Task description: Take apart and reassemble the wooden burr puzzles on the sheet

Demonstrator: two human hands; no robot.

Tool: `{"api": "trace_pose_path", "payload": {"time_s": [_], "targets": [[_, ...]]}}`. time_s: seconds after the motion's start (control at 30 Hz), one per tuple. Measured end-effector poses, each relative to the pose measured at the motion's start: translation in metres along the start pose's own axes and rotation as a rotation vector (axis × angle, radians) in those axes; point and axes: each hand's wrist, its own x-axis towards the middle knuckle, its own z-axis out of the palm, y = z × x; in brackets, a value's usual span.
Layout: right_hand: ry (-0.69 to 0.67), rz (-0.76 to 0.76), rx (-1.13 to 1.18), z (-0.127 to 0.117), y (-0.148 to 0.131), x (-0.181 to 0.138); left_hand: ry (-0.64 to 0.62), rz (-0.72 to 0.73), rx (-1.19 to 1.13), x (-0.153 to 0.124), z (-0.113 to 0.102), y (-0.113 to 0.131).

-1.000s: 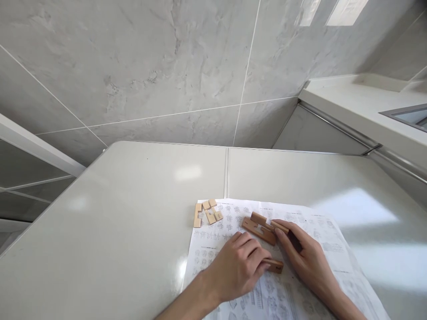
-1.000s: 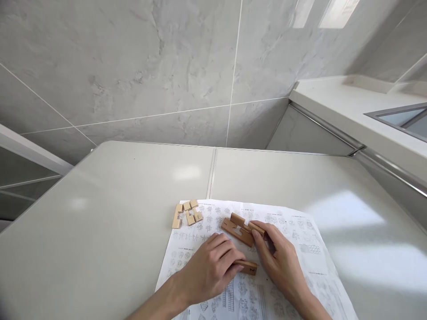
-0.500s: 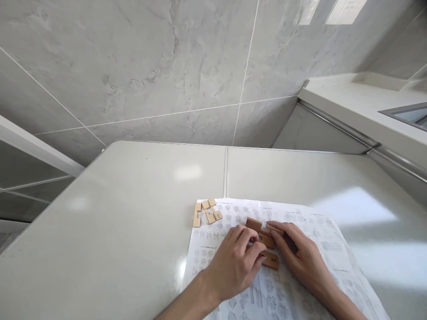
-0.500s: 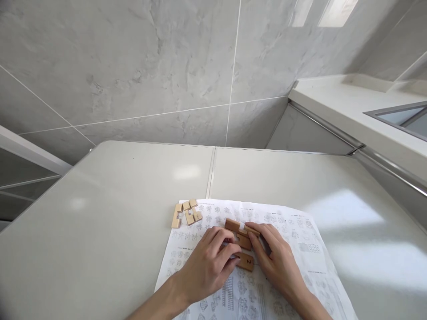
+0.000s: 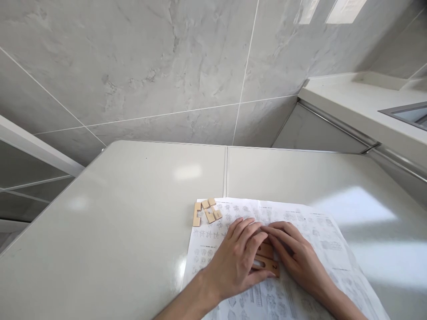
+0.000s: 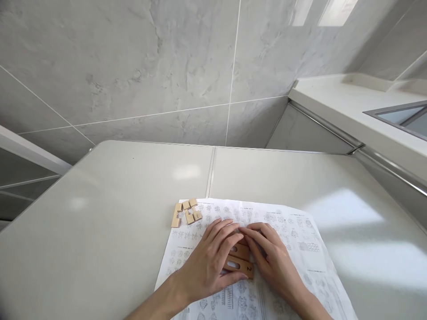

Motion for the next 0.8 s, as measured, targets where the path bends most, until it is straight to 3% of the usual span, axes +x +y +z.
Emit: {"api": "trace_pose_path", "payload": {"time_s": [0.4,0.53,0.8], "targets": [[0.023,0.031,-0.032,0.003,-0.001,0.001,-0.022,-0.057,0.057,-0.003,-0.002,-0.003],[0.045,0.057,-0.06,0.003,0.0,0.001,-0.03,-0.091,0.166,-0.013,-0.016,-0.006],[0.051,0.07,-0.088,0.003,-0.001,0.0,0.091,-0.192,0.267,-0.06,-0.054,-0.011]]}}
